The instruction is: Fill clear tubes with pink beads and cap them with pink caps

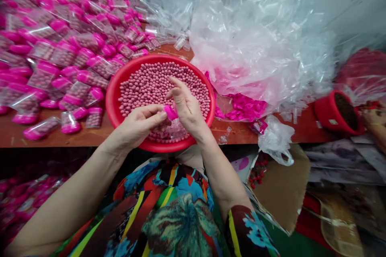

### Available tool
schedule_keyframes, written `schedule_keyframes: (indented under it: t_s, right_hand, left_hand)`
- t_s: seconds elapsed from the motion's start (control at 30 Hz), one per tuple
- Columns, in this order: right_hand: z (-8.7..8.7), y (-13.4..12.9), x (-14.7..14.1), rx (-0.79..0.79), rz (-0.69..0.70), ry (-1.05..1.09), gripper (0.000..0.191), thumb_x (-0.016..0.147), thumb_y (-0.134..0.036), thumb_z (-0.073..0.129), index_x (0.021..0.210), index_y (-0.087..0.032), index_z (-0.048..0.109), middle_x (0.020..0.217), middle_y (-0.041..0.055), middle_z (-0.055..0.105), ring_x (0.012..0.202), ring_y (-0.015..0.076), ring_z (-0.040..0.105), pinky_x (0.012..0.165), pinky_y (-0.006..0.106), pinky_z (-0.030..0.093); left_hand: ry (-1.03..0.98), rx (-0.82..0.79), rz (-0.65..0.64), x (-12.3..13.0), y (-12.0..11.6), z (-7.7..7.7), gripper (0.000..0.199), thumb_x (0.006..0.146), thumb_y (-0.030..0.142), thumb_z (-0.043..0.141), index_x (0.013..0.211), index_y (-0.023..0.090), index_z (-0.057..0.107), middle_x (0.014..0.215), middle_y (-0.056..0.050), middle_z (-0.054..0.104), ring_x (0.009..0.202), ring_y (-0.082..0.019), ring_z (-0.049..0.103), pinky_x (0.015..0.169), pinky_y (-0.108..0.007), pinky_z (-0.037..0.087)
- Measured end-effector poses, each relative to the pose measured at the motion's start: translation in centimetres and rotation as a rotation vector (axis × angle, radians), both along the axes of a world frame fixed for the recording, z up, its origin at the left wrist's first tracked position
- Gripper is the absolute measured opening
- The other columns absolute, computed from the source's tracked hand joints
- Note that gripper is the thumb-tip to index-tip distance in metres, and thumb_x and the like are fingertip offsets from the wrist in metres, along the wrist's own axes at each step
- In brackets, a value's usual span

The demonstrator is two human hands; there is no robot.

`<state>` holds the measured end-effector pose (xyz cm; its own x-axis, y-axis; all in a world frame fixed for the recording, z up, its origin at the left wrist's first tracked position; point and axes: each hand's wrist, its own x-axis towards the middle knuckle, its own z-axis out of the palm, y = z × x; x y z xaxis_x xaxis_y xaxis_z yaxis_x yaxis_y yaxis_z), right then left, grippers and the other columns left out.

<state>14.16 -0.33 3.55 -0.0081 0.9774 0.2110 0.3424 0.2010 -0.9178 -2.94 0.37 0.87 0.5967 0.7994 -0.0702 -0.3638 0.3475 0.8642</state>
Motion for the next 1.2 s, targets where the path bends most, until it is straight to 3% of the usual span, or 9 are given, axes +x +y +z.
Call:
schedule_keyframes:
  t_s: [0.13,0.23,0.37,0.47,0.57,0.67,0.77,0.9,1.2]
  right_hand:
    - [-0.9,1.1,-1.5,-0.228,0.172,0.131,0.084,0.098,-0.081,0.016,0.135,-0.024,0.066,0.106,0.0065,0.07,0.088,0.0184,0.066,0.074,0.031,0.059]
    - [-1.3,1.1,-1.8,-0.271,0.245,0.126,0.084,0.1,-0.079,0.013,0.133,-0.024,0.067,0.112,0.0068,0.069,0.099,0.02,0.067,0.081,0.033,0.06]
    - [-2.1,1.2,-1.6,-0.134,0.211,0.043,0.067,0.105,-0.071,0.023,0.135,-0.026,0.063,0.108,0.0054,0.066,0.096,0.0195,0.065,0.086,0.035,0.058]
    - [-2.6,1.2,-1.9,0.073,-0.016,0.003,0.056,0.107,-0.064,0.025,0.127,-0.026,0.061,0.094,0.0035,0.061,0.086,0.0187,0.063,0.082,0.036,0.057]
    - [-2.5,0.6,-2.1,0.22,-0.225,-0.032,0.046,0.11,-0.057,0.024,0.115,-0.025,0.058,0.086,0.0021,0.057,0.08,0.0183,0.062,0.078,0.035,0.056]
    - [-2.0,-0.5,-1.8,0.272,-0.148,-0.262,0.034,0.107,-0.047,0.042,0.127,-0.023,0.055,0.111,0.0088,0.065,0.102,0.0228,0.065,0.094,0.041,0.056]
    - [-2.0,-1.6,-1.6,0.297,-0.021,-0.614,0.067,0.093,-0.04,0.066,0.15,-0.019,0.04,0.142,0.0182,0.054,0.132,0.0333,0.054,0.113,0.055,0.047]
    - [-3.1,-1.6,-1.9,0.342,-0.099,-0.777,0.076,0.085,-0.03,0.072,0.151,-0.015,0.037,0.138,0.0205,0.055,0.129,0.0361,0.053,0.112,0.058,0.047]
    - [-4.0,-1.2,-1.9,0.378,-0.132,-0.669,0.068,0.083,-0.037,0.074,0.142,-0.016,0.048,0.125,0.0184,0.062,0.119,0.0354,0.059,0.107,0.058,0.05]
  left_hand:
    - [-0.004,-0.009,-0.013,-0.1,0.1,-0.2,0.033,0.08,0.043,0.083,0.087,0.012,0.072,0.068,0.0,0.06,0.06,-0.01,0.05,0.057,-0.023,0.039]
    - [0.011,-0.003,-0.011,0.0,0.1,-0.4,0.035,0.079,0.044,0.083,0.087,0.012,0.072,0.071,-0.001,0.061,0.061,-0.01,0.052,0.057,-0.023,0.039]
    - [0.076,0.027,0.102,0.5,-0.2,-0.3,0.031,0.078,0.039,0.083,0.09,0.012,0.073,0.075,-0.001,0.064,0.065,-0.011,0.054,0.06,-0.022,0.042]
    - [0.058,-0.007,0.158,0.8,-0.1,-0.1,0.031,0.076,0.038,0.084,0.091,0.013,0.075,0.075,-0.001,0.065,0.064,-0.01,0.054,0.06,-0.022,0.043]
    - [-0.018,-0.171,0.156,0.7,0.4,-0.2,0.031,0.073,0.039,0.087,0.088,0.013,0.075,0.072,-0.001,0.066,0.059,-0.009,0.054,0.054,-0.021,0.04]
    - [-0.088,-0.275,0.197,0.6,1.1,-0.4,0.03,0.07,0.037,0.089,0.081,0.014,0.075,0.072,-0.001,0.066,0.062,-0.01,0.057,0.052,-0.02,0.04]
    - [-0.126,-0.237,0.228,0.7,1.3,-0.6,0.029,0.069,0.036,0.091,0.082,0.014,0.077,0.078,-0.003,0.071,0.074,-0.013,0.063,0.068,-0.023,0.05]
    - [-0.115,-0.151,0.193,0.8,1.1,-0.9,0.032,0.073,0.036,0.088,0.095,0.015,0.08,0.09,-0.005,0.076,0.086,-0.017,0.066,0.082,-0.026,0.052]
    - [-0.139,-0.193,0.085,0.4,1.0,-0.9,0.036,0.072,0.03,0.089,0.103,0.014,0.08,0.089,-0.005,0.075,0.08,-0.015,0.066,0.078,-0.025,0.053]
